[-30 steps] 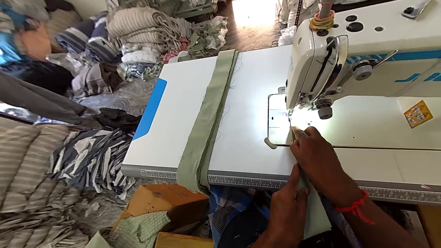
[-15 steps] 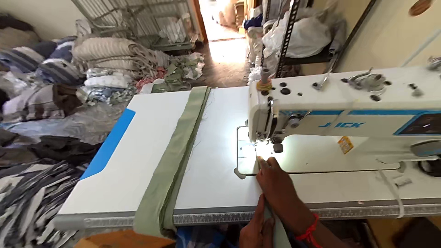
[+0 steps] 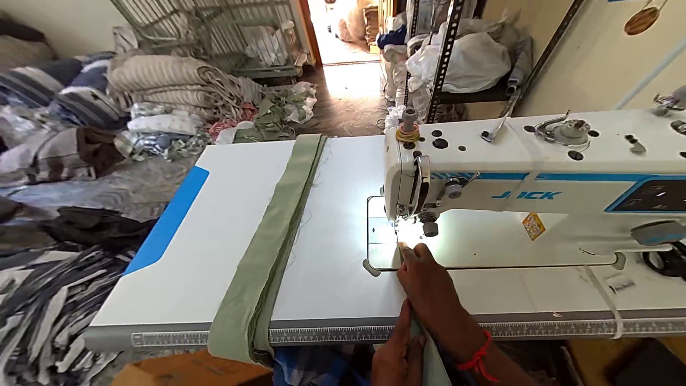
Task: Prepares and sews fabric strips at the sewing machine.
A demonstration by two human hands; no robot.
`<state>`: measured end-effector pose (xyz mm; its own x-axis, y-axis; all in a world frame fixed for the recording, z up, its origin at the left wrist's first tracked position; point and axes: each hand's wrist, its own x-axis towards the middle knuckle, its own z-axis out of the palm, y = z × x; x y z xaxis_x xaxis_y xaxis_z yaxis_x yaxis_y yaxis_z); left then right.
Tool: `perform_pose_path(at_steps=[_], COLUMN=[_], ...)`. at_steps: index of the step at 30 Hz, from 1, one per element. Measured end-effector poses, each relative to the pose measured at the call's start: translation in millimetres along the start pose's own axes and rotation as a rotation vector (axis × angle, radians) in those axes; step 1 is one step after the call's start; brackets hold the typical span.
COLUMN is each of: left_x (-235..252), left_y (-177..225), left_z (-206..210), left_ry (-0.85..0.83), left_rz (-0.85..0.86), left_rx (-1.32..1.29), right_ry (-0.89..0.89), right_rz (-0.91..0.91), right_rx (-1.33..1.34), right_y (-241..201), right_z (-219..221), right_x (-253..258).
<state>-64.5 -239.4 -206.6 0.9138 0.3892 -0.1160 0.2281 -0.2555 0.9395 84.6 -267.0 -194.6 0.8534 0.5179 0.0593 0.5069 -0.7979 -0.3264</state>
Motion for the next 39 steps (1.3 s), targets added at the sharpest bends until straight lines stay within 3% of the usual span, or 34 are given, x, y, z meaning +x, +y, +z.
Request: perform_pose_path(at_steps=[9,39], left_x=[1,5], left_y=[-2,-5], left_z=[1,1], left_ry=[0.021,0.028], left_rz=[0.010,0.016], left_rx=[0.001,0.039], right_ry=[0.000,-0.018], right_rz=[-0.077,-0.095], right_rx=[0.079,0.096], right_y=[5,7], right_z=[-5,-11], right_x=[-7,-11])
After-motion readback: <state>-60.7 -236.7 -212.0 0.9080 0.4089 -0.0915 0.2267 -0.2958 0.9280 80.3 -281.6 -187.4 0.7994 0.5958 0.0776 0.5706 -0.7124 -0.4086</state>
